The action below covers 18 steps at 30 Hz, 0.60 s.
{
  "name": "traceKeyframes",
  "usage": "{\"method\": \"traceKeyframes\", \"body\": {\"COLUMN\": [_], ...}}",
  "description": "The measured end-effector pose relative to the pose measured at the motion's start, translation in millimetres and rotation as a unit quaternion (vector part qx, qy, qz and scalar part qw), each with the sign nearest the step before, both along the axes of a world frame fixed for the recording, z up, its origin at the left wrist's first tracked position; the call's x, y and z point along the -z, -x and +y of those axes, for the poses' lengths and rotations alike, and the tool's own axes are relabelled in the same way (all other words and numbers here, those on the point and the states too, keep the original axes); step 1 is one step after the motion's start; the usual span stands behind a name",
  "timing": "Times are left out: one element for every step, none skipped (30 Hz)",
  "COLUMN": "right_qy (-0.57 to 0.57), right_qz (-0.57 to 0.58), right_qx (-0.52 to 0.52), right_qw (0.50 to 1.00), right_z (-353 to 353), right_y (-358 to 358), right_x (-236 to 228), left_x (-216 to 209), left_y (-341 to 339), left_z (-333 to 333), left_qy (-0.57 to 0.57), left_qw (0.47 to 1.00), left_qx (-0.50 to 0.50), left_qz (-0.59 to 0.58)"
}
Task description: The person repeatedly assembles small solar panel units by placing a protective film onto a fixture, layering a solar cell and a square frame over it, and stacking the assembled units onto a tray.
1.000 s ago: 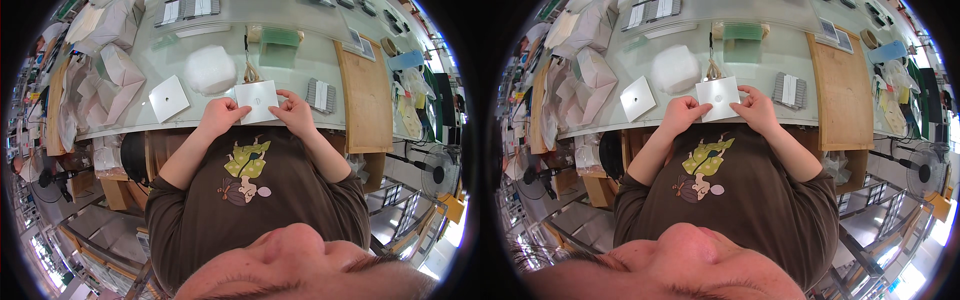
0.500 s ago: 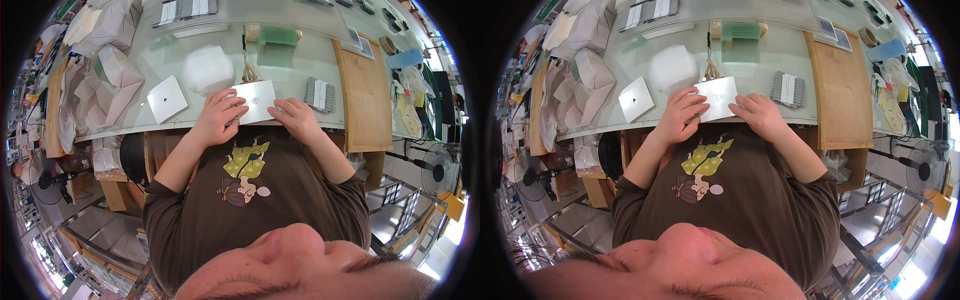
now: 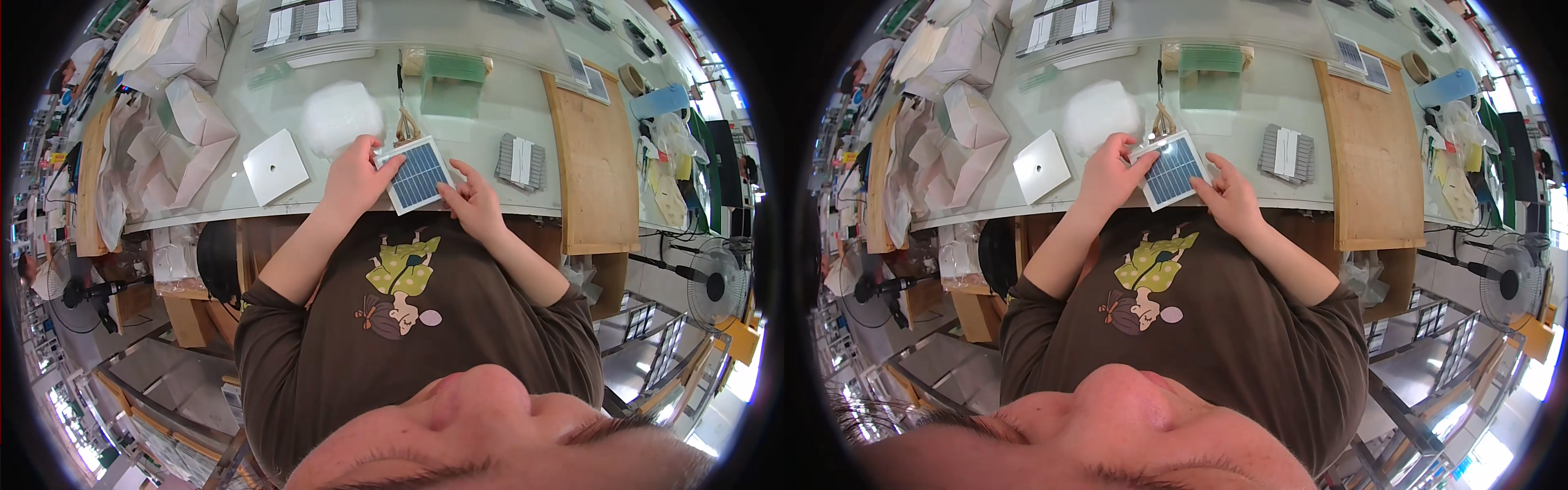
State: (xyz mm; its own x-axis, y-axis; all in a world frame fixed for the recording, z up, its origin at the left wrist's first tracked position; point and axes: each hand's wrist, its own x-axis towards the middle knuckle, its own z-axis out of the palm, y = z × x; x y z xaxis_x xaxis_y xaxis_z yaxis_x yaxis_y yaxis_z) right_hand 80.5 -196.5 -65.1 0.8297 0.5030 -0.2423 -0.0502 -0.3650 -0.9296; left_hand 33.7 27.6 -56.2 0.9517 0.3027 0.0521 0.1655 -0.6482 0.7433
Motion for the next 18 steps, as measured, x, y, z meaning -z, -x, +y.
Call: {"method": "traceKeyframes", "body": {"right_qy": [0.001, -0.043, -0.085, -0.084, -0.111, -0.138, -0.138, -0.143, -0.148, -0.148, -0.149, -0.149, -0.150, -0.157, -0.165, -0.164, -0.172, -0.179], "right_qz": [0.001, 0.025, 0.048, 0.049, 0.079, 0.110, 0.110, 0.113, 0.116, 0.117, 0.125, 0.134, 0.135, 0.146, 0.158, 0.159, 0.167, 0.175], "right_qx": [0.001, 0.021, 0.042, 0.043, 0.056, 0.067, 0.066, 0.062, 0.059, 0.057, 0.058, 0.057, 0.055, 0.058, 0.062, 0.061, 0.062, 0.064], "right_qw": [1.000, 0.999, 0.994, 0.994, 0.989, 0.982, 0.982, 0.981, 0.980, 0.980, 0.979, 0.978, 0.978, 0.975, 0.972, 0.972, 0.969, 0.966], "right_z": [-1, -4, -7, -10, -13, -14, -13, -12, -10, -9, -8, -7, -7, -7, -9, -10, -12, -13], "right_y": [0, -1, -2, -5, -8, -10, -11, -12, -12, -12, -13, -12, -12, -12, -13, -13, -13, -13], "right_x": [2, 6, 8, 9, 11, 12, 11, 10, 9, 8, 7, 6, 6, 6, 7, 7, 8, 8], "left_x": [-1, -1, -2, -2, -3, 2, 11, 15, 12, 6, 3, 5, 10, 12, 11, 11, 13, 14], "left_y": [2, 6, 10, 16, 22, 27, 33, 38, 41, 44, 46, 48, 50, 52, 52, 53, 53, 52], "left_z": [0, 0, 0, 1, 2, 4, 6, 6, 5, 2, 0, -1, -3, -5, -7, -7, -7, -7], "left_qy": [-0.018, -0.036, -0.035, 0.023, 0.080, 0.080, 0.204, 0.325, 0.325, 0.396, 0.462, 0.462, 0.484, 0.505, 0.512, 0.512, 0.516, 0.520], "left_qw": [0.999, 0.997, 0.997, 0.997, 0.994, 0.993, 0.977, 0.943, 0.943, 0.909, 0.865, 0.865, 0.852, 0.838, 0.836, 0.836, 0.834, 0.831], "left_qx": [-0.012, -0.023, -0.022, -0.039, -0.055, -0.057, -0.052, -0.047, -0.048, -0.033, -0.017, -0.019, -0.008, 0.004, -0.004, -0.006, -0.007, -0.007], "left_qz": [-0.036, -0.071, -0.070, -0.065, -0.059, -0.059, -0.003, 0.052, 0.051, 0.125, 0.197, 0.196, 0.201, 0.205, 0.197, 0.197, 0.196, 0.196]}}
